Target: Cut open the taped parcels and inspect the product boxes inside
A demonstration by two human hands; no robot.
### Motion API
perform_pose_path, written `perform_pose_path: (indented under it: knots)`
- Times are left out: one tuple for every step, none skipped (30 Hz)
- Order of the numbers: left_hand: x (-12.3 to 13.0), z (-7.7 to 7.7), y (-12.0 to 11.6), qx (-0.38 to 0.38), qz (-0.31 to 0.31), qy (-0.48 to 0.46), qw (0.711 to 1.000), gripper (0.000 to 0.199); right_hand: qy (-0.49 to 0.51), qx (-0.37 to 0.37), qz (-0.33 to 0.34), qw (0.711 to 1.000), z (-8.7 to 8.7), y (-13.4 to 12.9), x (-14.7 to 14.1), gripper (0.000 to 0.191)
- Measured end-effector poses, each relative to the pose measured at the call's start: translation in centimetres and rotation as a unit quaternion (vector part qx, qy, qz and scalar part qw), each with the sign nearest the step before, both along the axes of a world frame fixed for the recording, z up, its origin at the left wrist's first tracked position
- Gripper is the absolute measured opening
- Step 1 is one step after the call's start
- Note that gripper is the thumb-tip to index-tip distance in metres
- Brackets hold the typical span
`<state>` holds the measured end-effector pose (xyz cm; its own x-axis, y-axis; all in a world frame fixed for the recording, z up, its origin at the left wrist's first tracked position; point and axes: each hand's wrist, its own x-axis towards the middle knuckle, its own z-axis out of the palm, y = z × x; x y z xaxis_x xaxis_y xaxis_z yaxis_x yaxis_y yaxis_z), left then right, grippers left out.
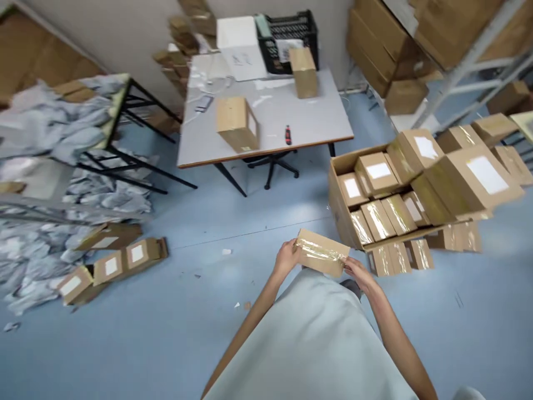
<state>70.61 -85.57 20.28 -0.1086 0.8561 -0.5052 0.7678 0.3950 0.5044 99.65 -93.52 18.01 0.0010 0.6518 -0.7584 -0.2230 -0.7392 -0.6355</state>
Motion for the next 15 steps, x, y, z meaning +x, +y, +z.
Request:
perform_pose_path:
  knots:
    - [-1.4,0.7,1.2,0.024,-0.003,-0.012,1.000,0.040,0.002,0.013,0.002,1.000,0.8,1.5,-1.3,0.051]
    - [-2.6,1.4,2.5,0.047,-0.010,-0.023,0.999,0.041,0.000,0.024,0.004,1.000,1.6,3.0,-2.6,0.051]
    - [-3.8,2.1,3.9,0.068,-0.016,-0.032,0.997,0.041,-0.003,0.036,0.004,0.999,2.4,4.5,-3.9,0.050]
    - [-4.8,2.9,5.5,0.089,-0.018,-0.038,0.995,0.041,-0.007,0.047,0.004,0.999,3.2,6.0,-5.0,0.049]
    - [-5.7,3.5,7.3,0.108,-0.018,-0.043,0.993,0.041,-0.009,0.056,0.005,0.998,3.9,7.6,-6.2,0.049]
    - [-6.6,4.2,9.2,0.126,-0.019,-0.045,0.991,0.042,-0.009,0.065,0.007,0.998,4.5,9.2,-7.3,0.050]
    - [-7.4,4.8,11.3,0.144,-0.021,-0.045,0.988,0.044,-0.006,0.073,0.012,0.997,5.0,10.9,-8.3,0.052]
    - [-8.2,5.4,13.5,0.161,-0.025,-0.041,0.986,0.045,-0.002,0.079,0.016,0.997,5.4,12.7,-9.3,0.054]
    - [-8.9,6.0,15.7,0.178,-0.032,-0.033,0.983,0.046,0.002,0.085,0.019,0.996,5.5,14.5,-10.3,0.054]
    - [-9.6,6.5,18.1,0.192,-0.042,-0.020,0.980,0.046,0.005,0.090,0.021,0.996,5.6,16.5,-11.3,0.054]
    - [-10.2,7.1,20.5,0.205,-0.052,-0.003,0.977,0.046,0.009,0.093,0.023,0.995,5.6,18.6,-12.2,0.052]
    - [-10.8,7.6,23.0,0.216,-0.061,0.015,0.974,0.046,0.015,0.097,0.025,0.995,5.5,20.8,-13.2,0.051]
    - [-11.4,8.2,25.5,0.226,-0.069,0.032,0.971,0.046,0.025,0.100,0.027,0.994,5.5,23.1,-14.2,0.049]
    - [-12.0,8.7,28.0,0.236,-0.075,0.046,0.968,0.047,0.036,0.100,0.030,0.994,5.5,25.5,-15.3,0.047]
    - [-12.5,9.3,30.5,0.245,-0.078,0.057,0.965,0.049,0.048,0.096,0.033,0.994,5.6,28.0,-16.3,0.045]
